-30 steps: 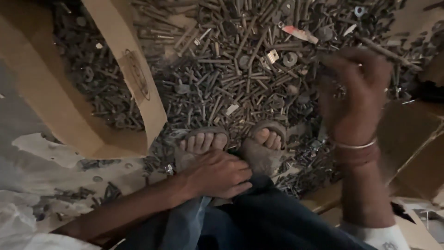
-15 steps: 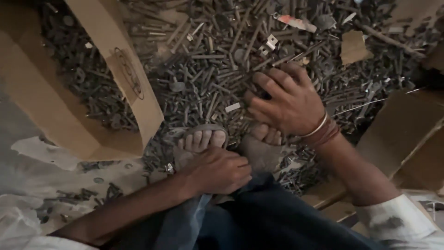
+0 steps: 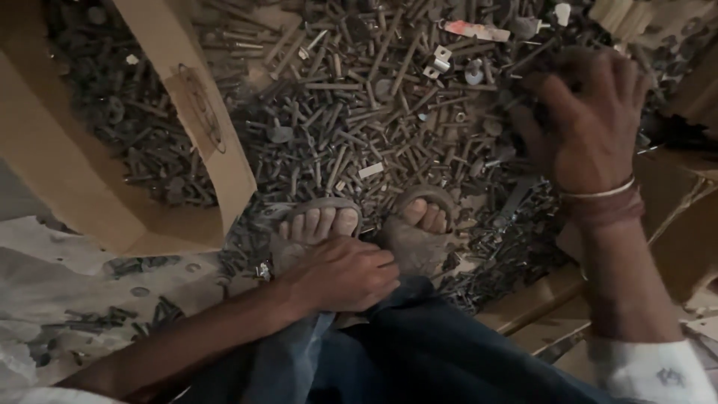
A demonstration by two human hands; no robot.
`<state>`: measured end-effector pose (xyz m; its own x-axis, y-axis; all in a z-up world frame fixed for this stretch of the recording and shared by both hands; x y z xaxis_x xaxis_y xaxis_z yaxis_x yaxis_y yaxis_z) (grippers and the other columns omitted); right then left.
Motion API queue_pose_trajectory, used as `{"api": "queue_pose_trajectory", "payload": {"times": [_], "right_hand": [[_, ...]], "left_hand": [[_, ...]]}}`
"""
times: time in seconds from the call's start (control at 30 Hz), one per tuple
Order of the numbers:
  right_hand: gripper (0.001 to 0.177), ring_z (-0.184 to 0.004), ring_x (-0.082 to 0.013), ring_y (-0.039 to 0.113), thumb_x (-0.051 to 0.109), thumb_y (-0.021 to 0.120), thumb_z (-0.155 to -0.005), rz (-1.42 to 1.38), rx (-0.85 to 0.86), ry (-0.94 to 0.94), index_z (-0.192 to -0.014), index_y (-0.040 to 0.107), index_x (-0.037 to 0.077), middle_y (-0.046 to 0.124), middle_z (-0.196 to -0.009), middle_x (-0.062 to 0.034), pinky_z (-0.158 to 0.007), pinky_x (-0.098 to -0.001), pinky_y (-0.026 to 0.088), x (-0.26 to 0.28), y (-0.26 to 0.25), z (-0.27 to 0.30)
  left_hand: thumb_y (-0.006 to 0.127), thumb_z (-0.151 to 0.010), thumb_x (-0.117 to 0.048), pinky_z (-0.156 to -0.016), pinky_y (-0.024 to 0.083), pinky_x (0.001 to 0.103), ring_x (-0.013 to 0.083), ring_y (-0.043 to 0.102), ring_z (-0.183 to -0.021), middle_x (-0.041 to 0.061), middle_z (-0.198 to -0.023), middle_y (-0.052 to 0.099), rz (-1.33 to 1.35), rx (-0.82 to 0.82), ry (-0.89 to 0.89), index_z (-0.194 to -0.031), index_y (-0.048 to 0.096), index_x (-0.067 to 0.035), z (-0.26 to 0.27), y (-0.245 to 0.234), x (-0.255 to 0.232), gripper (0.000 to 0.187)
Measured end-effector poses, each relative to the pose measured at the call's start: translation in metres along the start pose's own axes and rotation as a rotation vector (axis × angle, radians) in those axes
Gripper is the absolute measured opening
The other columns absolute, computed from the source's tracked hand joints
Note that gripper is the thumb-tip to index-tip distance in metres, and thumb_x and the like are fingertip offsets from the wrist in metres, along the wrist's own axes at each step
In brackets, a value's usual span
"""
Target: Sorting through a pile of bolts, nuts, and washers on the floor.
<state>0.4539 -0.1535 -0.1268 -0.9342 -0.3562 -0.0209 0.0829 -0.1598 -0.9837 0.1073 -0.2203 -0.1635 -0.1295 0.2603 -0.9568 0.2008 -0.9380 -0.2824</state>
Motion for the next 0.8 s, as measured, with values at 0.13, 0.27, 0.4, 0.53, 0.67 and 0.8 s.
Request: {"api": "queue_pose_trajectory", "payload": {"times": [0.13, 0.27, 0.4, 0.53, 0.67, 0.8], "right_hand": [[0.021, -0.123, -0.0266, 0.053, 0.017, 0.078, -0.099, -0.267, -0.161, 0.202, -0.119, 0.073, 0.018, 0.061, -0.13, -0.0061, -0.111, -0.0451, 0.038, 0.045, -0.009, -0.015], [0.034, -0.109, -0.0261, 0.059, 0.018, 0.082, -0.095, -0.527, -0.153, -0.012, -0.129, 0.078, 0.016, 0.068, -0.129, -0.0099, -0.086, -0.0387, 0.042, 0.1, -0.004, -0.03], [0.039, -0.112, -0.0325, 0.06, 0.021, 0.078, -0.091, -0.469, -0.122, -0.181, -0.129, 0.074, 0.012, 0.063, -0.132, -0.0149, -0.089, -0.0455, 0.05, 0.113, 0.006, -0.033], [0.036, -0.1, -0.0304, 0.058, 0.015, 0.078, -0.089, -0.499, -0.052, -0.101, -0.124, 0.073, 0.006, 0.063, -0.127, -0.0144, -0.082, -0.0421, 0.05, 0.092, -0.002, -0.015], [0.026, -0.097, -0.0305, 0.059, 0.01, 0.077, -0.082, -0.443, 0.054, -0.075, -0.108, 0.074, 0.008, 0.064, -0.118, -0.0127, -0.08, -0.0418, 0.049, 0.072, 0.0, 0.01], [0.016, -0.096, -0.0325, 0.06, 0.004, 0.077, -0.088, -0.503, 0.028, 0.007, -0.101, 0.067, 0.002, 0.064, -0.113, -0.0127, -0.081, -0.0422, 0.051, 0.068, -0.01, 0.019]], "left_hand": [[0.063, -0.105, -0.028, -0.065, 0.054, 0.047, 0.0256, 0.061, -0.07, 0.007, -0.081, 0.058, -0.021, -0.06, 0.015, -0.09, 0.065, -0.008, 0.001, 0.003, 0.0, 0.025], [0.063, -0.106, -0.029, -0.058, 0.053, 0.045, 0.024, 0.059, -0.061, 0.007, -0.075, 0.057, -0.093, 0.076, -0.031, -0.088, 0.066, -0.008, -0.002, 0.0, -0.001, 0.028], [0.063, -0.104, -0.029, -0.064, 0.054, 0.041, 0.0228, 0.061, -0.069, 0.006, -0.078, 0.057, -0.084, -0.035, 0.032, -0.085, 0.063, -0.008, -0.005, -0.009, -0.005, 0.027], [0.062, -0.105, -0.029, -0.062, 0.054, 0.042, 0.0222, 0.061, -0.071, 0.006, -0.08, 0.056, -0.048, -0.044, 0.02, -0.089, 0.064, -0.008, -0.001, -0.001, 0.0, 0.026], [0.058, -0.109, -0.03, -0.062, 0.053, 0.042, 0.0216, 0.057, -0.067, 0.006, -0.079, 0.055, -0.054, 0.023, 0.004, -0.093, 0.065, -0.009, 0.0, 0.011, 0.005, 0.027], [0.057, -0.11, -0.03, -0.063, 0.053, 0.042, 0.0215, 0.057, -0.067, 0.006, -0.079, 0.054, -0.047, 0.011, 0.015, -0.093, 0.065, -0.01, 0.003, 0.017, 0.008, 0.028]]}}
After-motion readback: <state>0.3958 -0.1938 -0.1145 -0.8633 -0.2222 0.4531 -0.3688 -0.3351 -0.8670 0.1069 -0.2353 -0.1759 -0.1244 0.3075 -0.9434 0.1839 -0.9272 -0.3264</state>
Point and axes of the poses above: each hand's wrist, its own z-axis away from the middle knuckle, its own y-axis out of the palm, x = y × z, the point moved 1 cm from there along -z, towards the middle knuckle
